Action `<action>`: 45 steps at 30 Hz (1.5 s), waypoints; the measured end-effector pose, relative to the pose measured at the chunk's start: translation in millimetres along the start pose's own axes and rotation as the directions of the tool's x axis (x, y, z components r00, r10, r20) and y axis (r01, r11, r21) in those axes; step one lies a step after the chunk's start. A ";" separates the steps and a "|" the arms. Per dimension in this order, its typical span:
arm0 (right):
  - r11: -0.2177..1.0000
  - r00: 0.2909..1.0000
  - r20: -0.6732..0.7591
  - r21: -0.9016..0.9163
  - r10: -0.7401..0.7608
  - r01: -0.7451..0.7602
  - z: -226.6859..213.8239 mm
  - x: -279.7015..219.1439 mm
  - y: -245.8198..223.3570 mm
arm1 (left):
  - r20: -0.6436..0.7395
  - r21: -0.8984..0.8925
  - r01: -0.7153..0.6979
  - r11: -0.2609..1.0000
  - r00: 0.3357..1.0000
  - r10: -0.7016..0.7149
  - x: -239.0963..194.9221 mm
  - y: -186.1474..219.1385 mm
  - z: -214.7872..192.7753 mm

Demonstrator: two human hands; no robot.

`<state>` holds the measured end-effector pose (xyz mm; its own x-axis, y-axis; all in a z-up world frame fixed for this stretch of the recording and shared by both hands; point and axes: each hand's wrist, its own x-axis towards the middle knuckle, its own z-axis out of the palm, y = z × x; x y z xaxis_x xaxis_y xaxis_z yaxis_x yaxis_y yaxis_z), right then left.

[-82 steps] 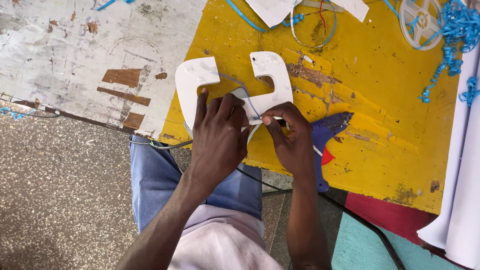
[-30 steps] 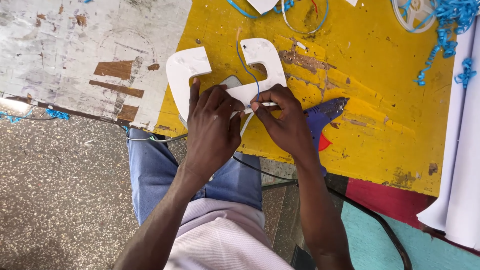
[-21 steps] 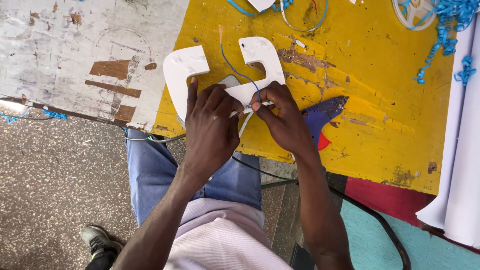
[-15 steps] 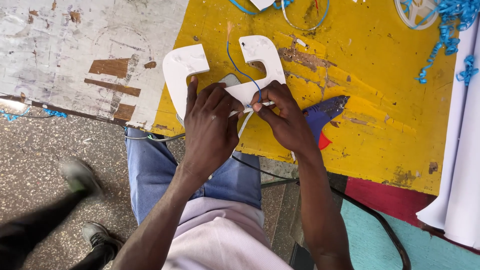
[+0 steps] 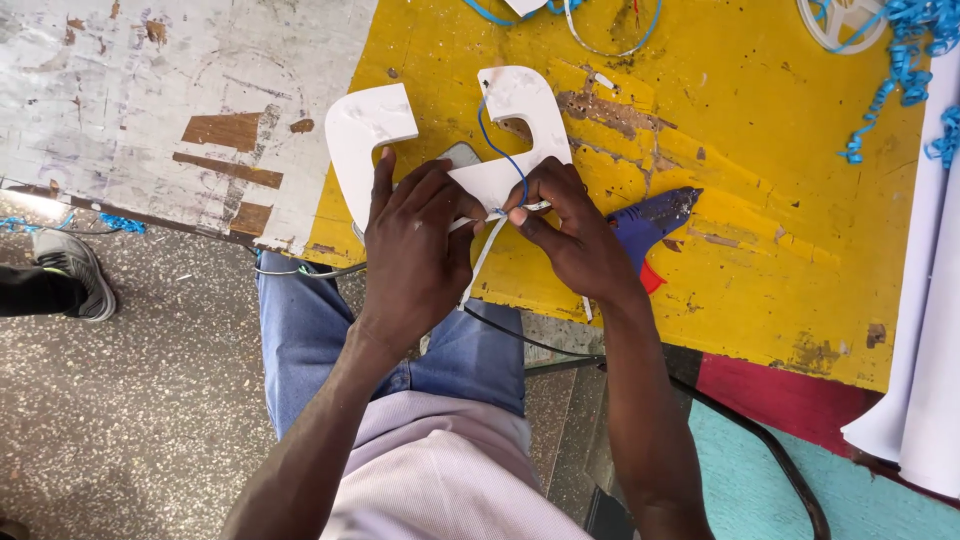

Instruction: Using a hot glue gun to attach wiring to a foam letter cutout on a workbench

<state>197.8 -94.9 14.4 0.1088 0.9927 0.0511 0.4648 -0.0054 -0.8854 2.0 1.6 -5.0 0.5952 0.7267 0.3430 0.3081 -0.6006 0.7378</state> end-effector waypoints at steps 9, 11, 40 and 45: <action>1.000 0.998 -0.056 -0.024 -0.019 0.018 1.3 -6.4 6.0 | 0.013 0.004 -0.031 1.000 0.999 0.031 -1.1 1.6 -2.4; 1.000 0.998 -0.066 -0.005 -0.025 0.025 -1.0 -4.5 9.6 | 0.011 0.013 -0.032 0.999 0.999 0.032 -1.0 1.3 -2.1; 0.935 0.988 0.081 -0.323 -0.130 0.149 -6.7 6.0 -10.3 | 0.009 0.070 -0.077 0.995 0.997 0.077 -3.4 -2.2 0.1; 0.992 0.980 0.174 -0.060 -0.096 0.108 -22.7 -13.5 -9.7 | -0.009 0.006 -0.059 0.998 0.998 0.059 -2.9 -3.5 0.7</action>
<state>211.8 -111.0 32.7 -0.0912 0.9943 0.0546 0.5260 0.0946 -0.8452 -0.2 1.4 -8.9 0.6054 0.6932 0.3911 0.2770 -0.6441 0.7130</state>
